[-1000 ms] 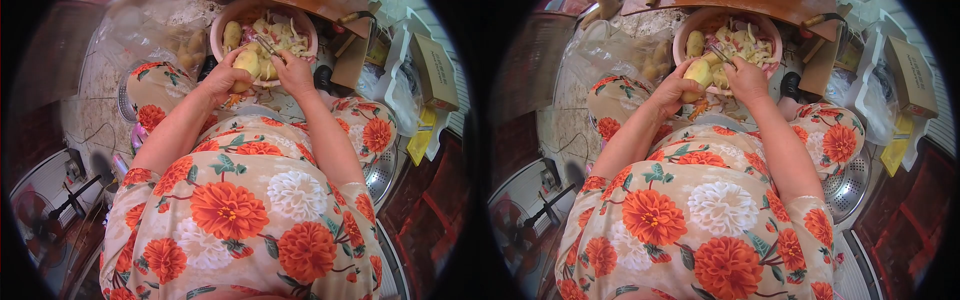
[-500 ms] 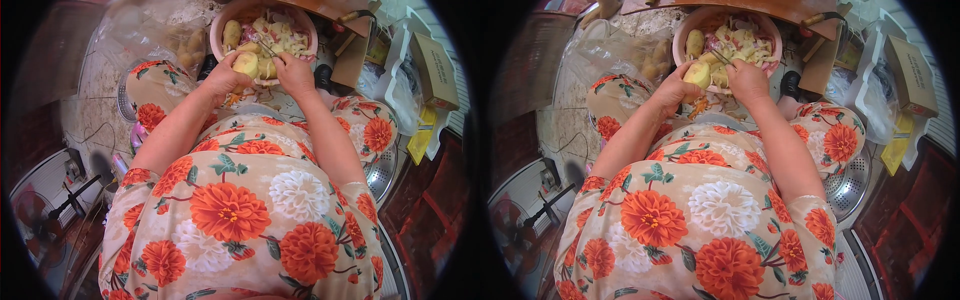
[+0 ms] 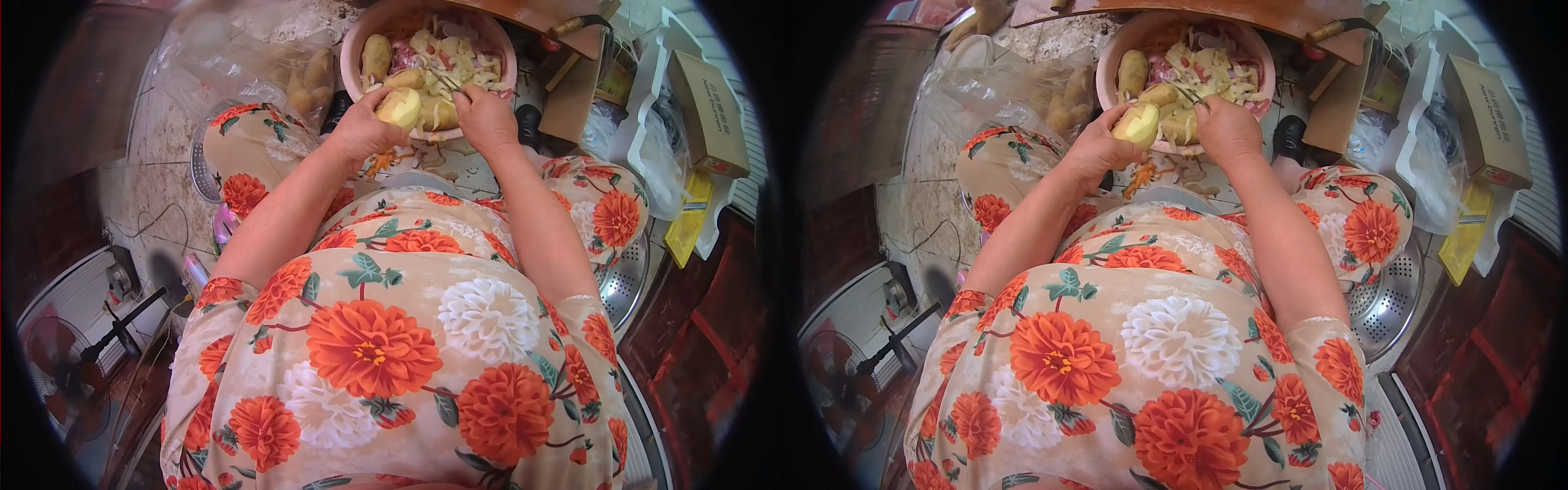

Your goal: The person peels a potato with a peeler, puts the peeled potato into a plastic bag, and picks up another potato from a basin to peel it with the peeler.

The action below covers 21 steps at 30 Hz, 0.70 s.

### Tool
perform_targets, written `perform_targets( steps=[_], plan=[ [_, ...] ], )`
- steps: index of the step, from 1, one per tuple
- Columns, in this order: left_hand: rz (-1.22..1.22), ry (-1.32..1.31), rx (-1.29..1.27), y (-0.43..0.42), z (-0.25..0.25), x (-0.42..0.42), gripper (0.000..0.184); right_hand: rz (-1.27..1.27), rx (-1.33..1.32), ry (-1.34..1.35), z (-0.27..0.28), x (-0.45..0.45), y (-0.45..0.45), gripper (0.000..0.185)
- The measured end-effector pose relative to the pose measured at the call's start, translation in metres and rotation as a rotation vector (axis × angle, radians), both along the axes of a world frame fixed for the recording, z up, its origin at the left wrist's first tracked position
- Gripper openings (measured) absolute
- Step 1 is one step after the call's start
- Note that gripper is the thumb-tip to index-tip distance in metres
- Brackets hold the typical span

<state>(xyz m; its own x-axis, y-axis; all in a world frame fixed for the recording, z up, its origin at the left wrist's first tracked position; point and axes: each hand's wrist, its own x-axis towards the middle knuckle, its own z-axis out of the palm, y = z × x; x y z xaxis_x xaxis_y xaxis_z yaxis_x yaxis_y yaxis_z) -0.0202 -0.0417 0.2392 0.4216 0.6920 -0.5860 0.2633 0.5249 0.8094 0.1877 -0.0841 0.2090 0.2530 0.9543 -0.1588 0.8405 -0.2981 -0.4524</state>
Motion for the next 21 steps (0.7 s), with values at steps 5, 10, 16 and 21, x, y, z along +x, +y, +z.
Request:
perform_targets(
  steps=[5, 10, 16, 21],
  plan=[
    [-0.021, 0.141, -0.016, 0.003, 0.006, 0.01, 0.082, 0.16, 0.134, 0.148, 0.02, -0.026, -0.026, 0.025],
    [-0.049, 0.11, -0.017, 0.004, -0.012, 0.007, 0.085, 0.262, 0.111, 0.11, 0.021, -0.035, -0.029, 0.024],
    [-0.232, 0.227, 0.324, -0.002, -0.018, 0.002, 0.091, 0.026, -0.187, -0.105, -0.004, 0.001, 0.0, 0.026],
    [-0.192, 0.34, 0.221, -0.003, -0.004, 0.008, 0.092, 0.111, 0.088, 0.082, 0.016, -0.019, -0.02, 0.023]
  ],
)
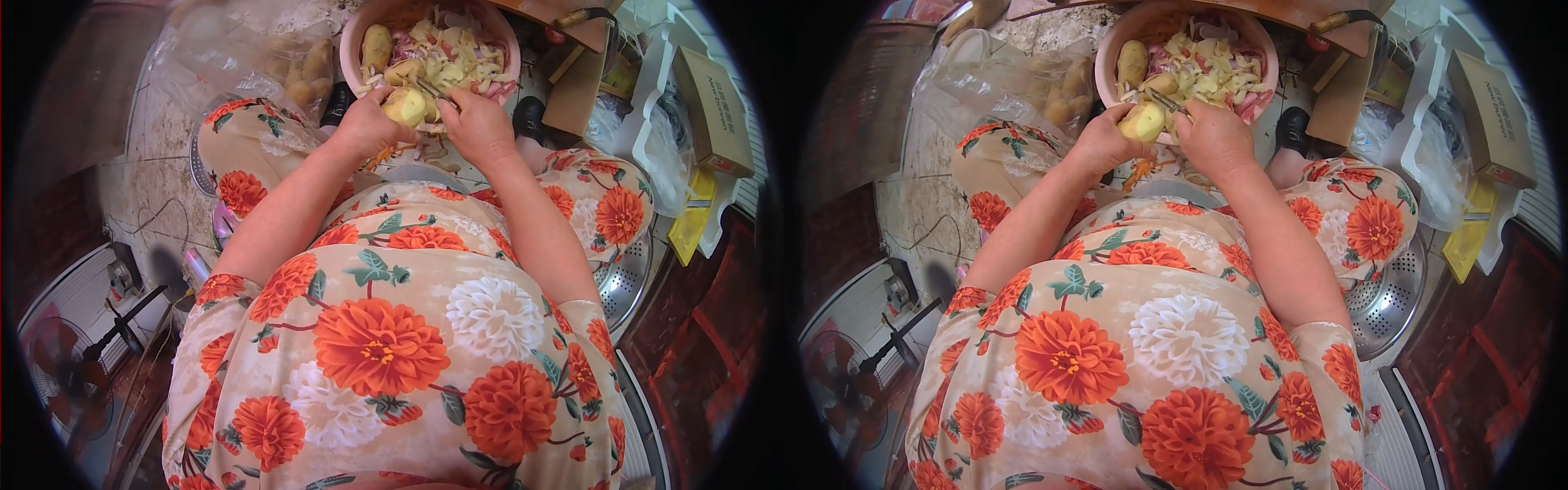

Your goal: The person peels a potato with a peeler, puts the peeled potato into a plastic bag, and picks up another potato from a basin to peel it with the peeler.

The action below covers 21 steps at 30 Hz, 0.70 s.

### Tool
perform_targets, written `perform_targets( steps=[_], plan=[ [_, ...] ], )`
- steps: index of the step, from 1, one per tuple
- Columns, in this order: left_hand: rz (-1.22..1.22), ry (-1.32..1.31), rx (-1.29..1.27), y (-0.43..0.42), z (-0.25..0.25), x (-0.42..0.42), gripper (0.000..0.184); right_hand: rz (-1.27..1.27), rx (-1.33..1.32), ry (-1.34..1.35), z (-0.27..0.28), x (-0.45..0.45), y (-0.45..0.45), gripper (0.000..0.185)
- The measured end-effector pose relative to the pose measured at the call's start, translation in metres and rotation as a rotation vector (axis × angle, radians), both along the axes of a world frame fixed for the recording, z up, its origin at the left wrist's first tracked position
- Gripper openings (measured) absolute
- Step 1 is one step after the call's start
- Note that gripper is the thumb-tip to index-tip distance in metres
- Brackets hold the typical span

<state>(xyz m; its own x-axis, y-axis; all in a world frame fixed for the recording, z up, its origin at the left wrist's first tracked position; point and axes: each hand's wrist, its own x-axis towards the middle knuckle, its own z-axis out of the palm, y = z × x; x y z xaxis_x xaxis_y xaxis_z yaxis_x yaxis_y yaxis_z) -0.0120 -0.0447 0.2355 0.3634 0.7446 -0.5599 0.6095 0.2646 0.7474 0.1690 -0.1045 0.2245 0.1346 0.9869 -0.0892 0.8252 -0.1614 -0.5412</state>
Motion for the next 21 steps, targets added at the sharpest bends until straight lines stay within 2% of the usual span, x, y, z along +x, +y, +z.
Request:
perform_targets(
  steps=[4, 5, 10, 12, 13, 14, 16, 19, 21],
  plan=[
    [0.043, -0.01, -0.104, 0.006, -0.01, 0.001, 0.091, 0.105, 0.028, 0.115, 0.011, -0.012, -0.013, 0.021],
    [0.048, -0.015, -0.058, 0.005, -0.022, -0.001, 0.091, 0.121, 0.024, 0.11, 0.007, -0.013, -0.014, 0.022],
    [0.015, 0.049, 0.128, -0.006, -0.001, 0.002, 0.098, 0.138, -0.039, 0.09, 0.009, -0.009, -0.011, 0.022],
    [-0.093, 0.124, 0.193, -0.009, 0.005, 0.004, 0.1, 0.047, -0.073, -0.072, 0.0, 0.0, -0.004, 0.026],
    [-0.101, 0.123, 0.194, -0.011, 0.006, 0.004, 0.1, 0.039, -0.073, -0.072, -0.011, 0.011, 0.0, 0.026],
    [-0.151, 0.105, 0.217, -0.013, 0.006, 0.004, 0.099, 0.002, -0.16, -0.154, -0.026, 0.025, 0.005, 0.028],
    [-0.195, 0.084, 0.242, -0.01, 0.001, -0.001, 0.097, -0.032, -0.245, -0.239, -0.019, 0.027, 0.012, 0.03],
    [-0.074, -0.058, 0.17, -0.008, -0.01, -0.005, 0.088, -0.086, -0.159, -0.205, -0.003, 0.021, 0.012, 0.03],
    [0.141, -0.249, -0.178, -0.005, -0.009, -0.003, 0.077, -0.054, -0.045, -0.003, 0.004, 0.015, 0.003, 0.029]
  ],
)
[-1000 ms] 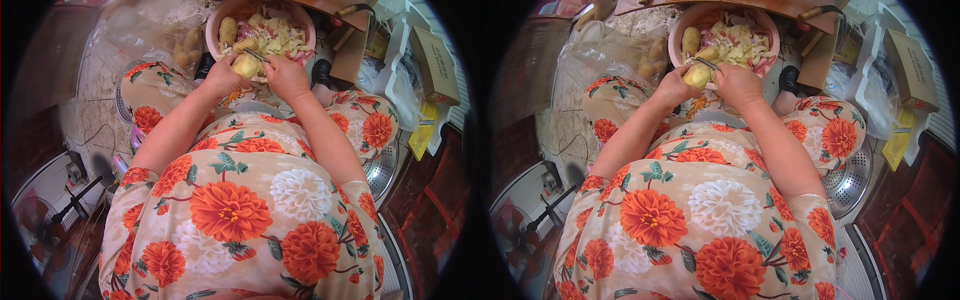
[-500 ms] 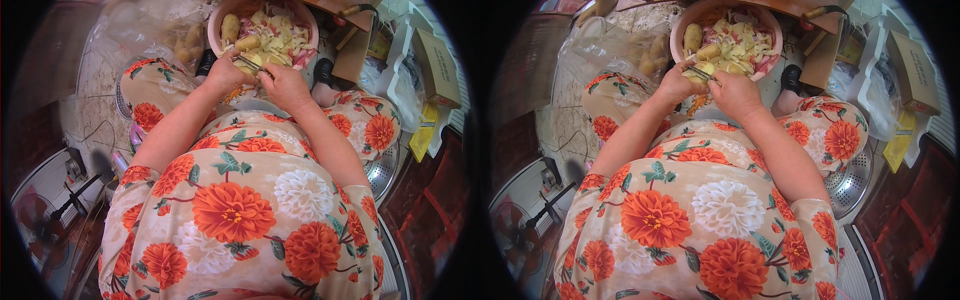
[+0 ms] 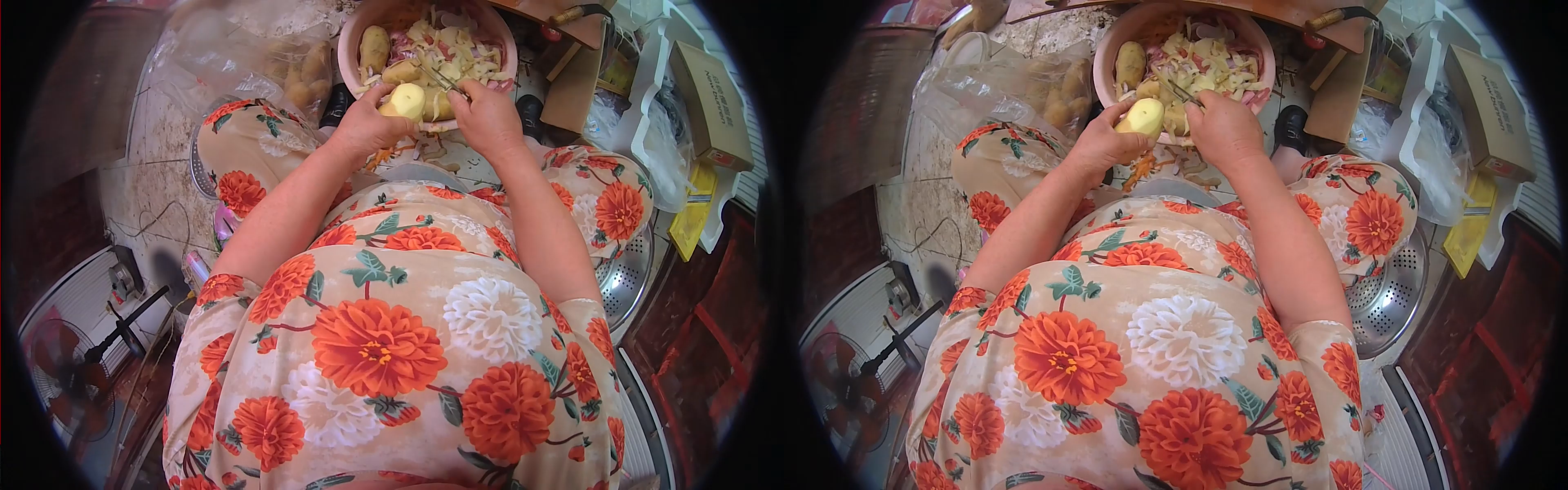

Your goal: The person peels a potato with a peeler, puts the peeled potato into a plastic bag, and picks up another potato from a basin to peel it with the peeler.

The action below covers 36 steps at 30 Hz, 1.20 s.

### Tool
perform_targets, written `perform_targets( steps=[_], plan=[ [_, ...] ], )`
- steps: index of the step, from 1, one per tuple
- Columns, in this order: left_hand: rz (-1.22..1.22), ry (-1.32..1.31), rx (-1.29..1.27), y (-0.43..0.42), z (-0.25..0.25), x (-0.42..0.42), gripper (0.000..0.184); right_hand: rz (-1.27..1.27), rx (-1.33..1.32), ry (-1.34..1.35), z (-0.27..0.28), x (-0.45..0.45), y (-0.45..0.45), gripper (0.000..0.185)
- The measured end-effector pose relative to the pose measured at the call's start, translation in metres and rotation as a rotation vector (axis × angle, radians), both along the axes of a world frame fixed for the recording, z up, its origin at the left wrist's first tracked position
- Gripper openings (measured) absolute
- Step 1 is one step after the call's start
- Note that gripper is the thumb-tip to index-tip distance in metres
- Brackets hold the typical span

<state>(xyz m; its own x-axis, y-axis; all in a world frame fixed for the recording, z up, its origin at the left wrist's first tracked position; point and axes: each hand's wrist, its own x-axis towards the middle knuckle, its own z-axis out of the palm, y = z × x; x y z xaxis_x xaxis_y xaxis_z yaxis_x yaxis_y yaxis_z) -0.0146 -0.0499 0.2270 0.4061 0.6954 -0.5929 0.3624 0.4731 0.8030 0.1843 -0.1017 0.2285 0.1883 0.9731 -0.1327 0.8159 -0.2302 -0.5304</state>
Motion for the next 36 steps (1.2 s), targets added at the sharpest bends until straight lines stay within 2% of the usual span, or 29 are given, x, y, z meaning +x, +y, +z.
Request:
perform_targets(
  steps=[3, 7, 9, 13, 15, 16, 18, 19, 21, 22, 24, 25, 27, 30, 34, 36],
  plan=[
    [0.065, -0.055, -0.107, 0.002, 0.003, 0.002, 0.07, 0.1, 0.053, 0.15, 0.012, -0.018, -0.015, 0.026],
    [0.144, -0.105, -0.146, -0.002, -0.003, 0.0, 0.067, 0.19, 0.049, 0.151, 0.01, -0.027, -0.019, 0.025],
    [-0.06, 0.064, 0.121, -0.002, -0.012, -0.003, 0.069, 0.137, -0.034, 0.004, 0.008, -0.022, -0.014, 0.024],
    [-0.131, 0.068, 0.202, -0.005, -0.004, -0.002, 0.08, 0.053, -0.167, -0.157, -0.017, 0.005, -0.002, 0.026],
    [-0.04, -0.072, 0.117, -0.001, -0.006, -0.006, 0.081, -0.128, -0.005, -0.139, -0.015, 0.007, 0.008, 0.029],
    [-0.034, -0.069, 0.115, -0.001, -0.006, -0.008, 0.081, -0.122, -0.006, -0.137, -0.011, 0.007, 0.009, 0.029],
    [0.077, -0.183, -0.134, -0.001, -0.005, -0.007, 0.077, -0.166, 0.258, 0.102, -0.003, 0.009, 0.01, 0.032],
    [0.077, -0.184, -0.132, -0.001, -0.003, -0.006, 0.077, -0.166, 0.259, 0.102, -0.014, 0.012, 0.01, 0.032],
    [0.136, -0.348, -0.376, 0.0, 0.003, -0.001, 0.071, -0.052, -0.086, -0.137, -0.033, 0.014, 0.015, 0.031],
    [0.136, -0.353, -0.371, 0.002, 0.003, -0.001, 0.071, -0.051, -0.08, -0.141, -0.032, 0.014, 0.015, 0.031],
    [0.119, -0.456, -0.47, 0.008, 0.0, -0.005, 0.066, -0.136, 0.006, 0.052, -0.029, 0.003, 0.012, 0.029],
    [0.13, -0.455, -0.478, 0.004, 0.001, -0.006, 0.066, -0.127, -0.005, 0.054, -0.018, -0.005, 0.007, 0.029],
    [0.157, -0.382, -0.395, 0.002, 0.006, -0.001, 0.062, 0.033, 0.148, 0.138, 0.005, -0.011, -0.001, 0.022],
    [0.131, -0.403, -0.356, 0.005, -0.004, 0.001, 0.061, 0.152, 0.19, 0.139, 0.006, -0.017, -0.017, 0.021],
    [0.122, -0.358, -0.291, 0.005, -0.01, 0.003, 0.062, 0.196, 0.179, 0.083, 0.002, -0.019, -0.017, 0.023],
    [0.086, -0.255, -0.292, 0.005, -0.004, 0.001, 0.067, 0.07, 0.025, -0.022, -0.005, -0.012, -0.007, 0.025]
  ],
)
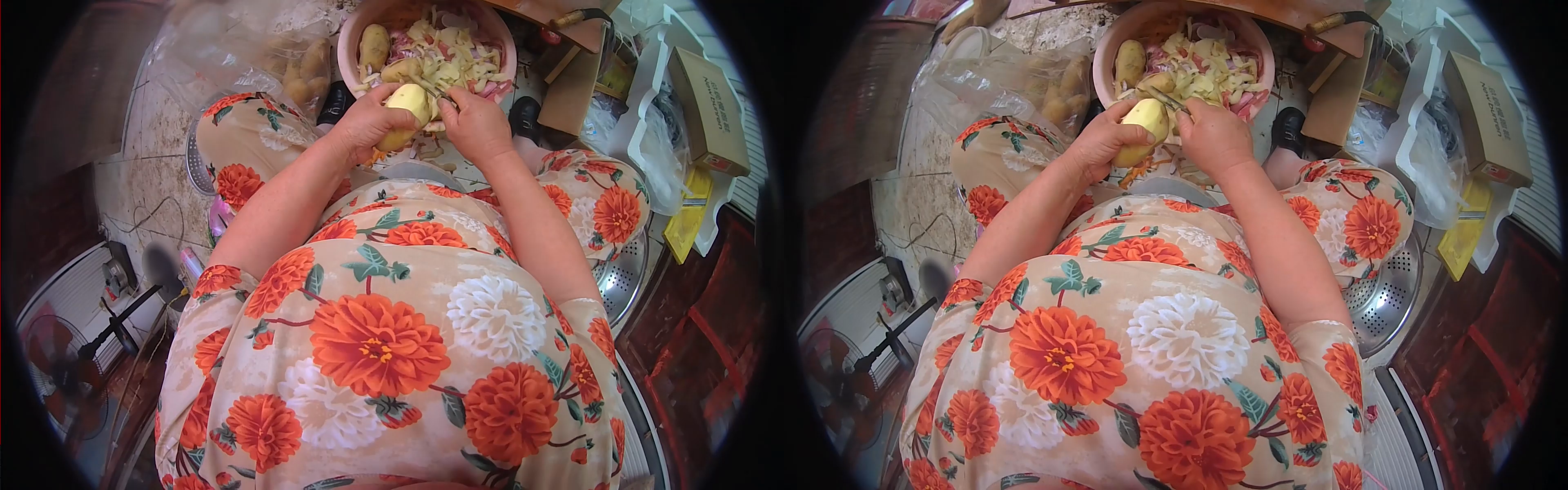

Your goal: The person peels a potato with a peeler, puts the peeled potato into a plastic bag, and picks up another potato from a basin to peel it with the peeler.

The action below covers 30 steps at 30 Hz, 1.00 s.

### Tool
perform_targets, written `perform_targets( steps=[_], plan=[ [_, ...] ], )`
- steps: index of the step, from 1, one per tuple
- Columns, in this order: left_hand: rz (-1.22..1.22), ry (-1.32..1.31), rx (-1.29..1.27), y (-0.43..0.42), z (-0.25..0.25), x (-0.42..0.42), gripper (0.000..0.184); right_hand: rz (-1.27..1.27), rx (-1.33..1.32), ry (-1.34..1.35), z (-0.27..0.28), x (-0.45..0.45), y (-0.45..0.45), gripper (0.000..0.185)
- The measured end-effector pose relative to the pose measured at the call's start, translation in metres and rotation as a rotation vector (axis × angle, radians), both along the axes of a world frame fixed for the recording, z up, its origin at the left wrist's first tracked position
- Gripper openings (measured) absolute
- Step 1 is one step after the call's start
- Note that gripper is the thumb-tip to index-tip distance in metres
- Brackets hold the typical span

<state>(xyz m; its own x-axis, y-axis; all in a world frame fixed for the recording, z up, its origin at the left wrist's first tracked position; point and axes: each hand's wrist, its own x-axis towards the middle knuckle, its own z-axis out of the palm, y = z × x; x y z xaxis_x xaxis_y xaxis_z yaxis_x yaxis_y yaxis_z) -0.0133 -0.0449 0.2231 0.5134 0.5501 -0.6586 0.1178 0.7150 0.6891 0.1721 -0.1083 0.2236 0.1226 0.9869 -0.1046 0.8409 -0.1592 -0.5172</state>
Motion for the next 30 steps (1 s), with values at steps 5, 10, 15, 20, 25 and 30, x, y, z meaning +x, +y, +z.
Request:
perform_targets(
  steps=[5, 10, 15, 20, 25, 30],
  plan=[
    [-0.036, -0.051, 0.142, -0.001, 0.002, -0.004, 0.078, -0.106, -0.146, -0.072, -0.028, 0.022, 0.014, 0.027],
    [-0.039, 0.14, 0.202, -0.005, 0.006, 0.0, 0.08, -0.026, 0.036, 0.075, 0.009, 0.002, -0.006, 0.026],
    [-0.073, 0.369, 0.297, -0.006, 0.01, 0.003, 0.08, 0.157, 0.025, 0.118, 0.013, -0.013, -0.014, 0.022],
    [-0.134, 0.333, 0.332, -0.01, 0.009, 0.004, 0.079, 0.046, -0.126, -0.122, -0.008, 0.015, 0.004, 0.023],
    [-0.108, 0.233, 0.274, -0.009, 0.006, -0.002, 0.079, -0.125, -0.015, -0.179, 0.0, 0.02, 0.015, 0.027],
    [-0.036, 0.245, 0.238, -0.006, 0.009, 0.005, 0.08, -0.049, 0.094, 0.164, 0.007, -0.002, -0.008, 0.025]
  ],
)
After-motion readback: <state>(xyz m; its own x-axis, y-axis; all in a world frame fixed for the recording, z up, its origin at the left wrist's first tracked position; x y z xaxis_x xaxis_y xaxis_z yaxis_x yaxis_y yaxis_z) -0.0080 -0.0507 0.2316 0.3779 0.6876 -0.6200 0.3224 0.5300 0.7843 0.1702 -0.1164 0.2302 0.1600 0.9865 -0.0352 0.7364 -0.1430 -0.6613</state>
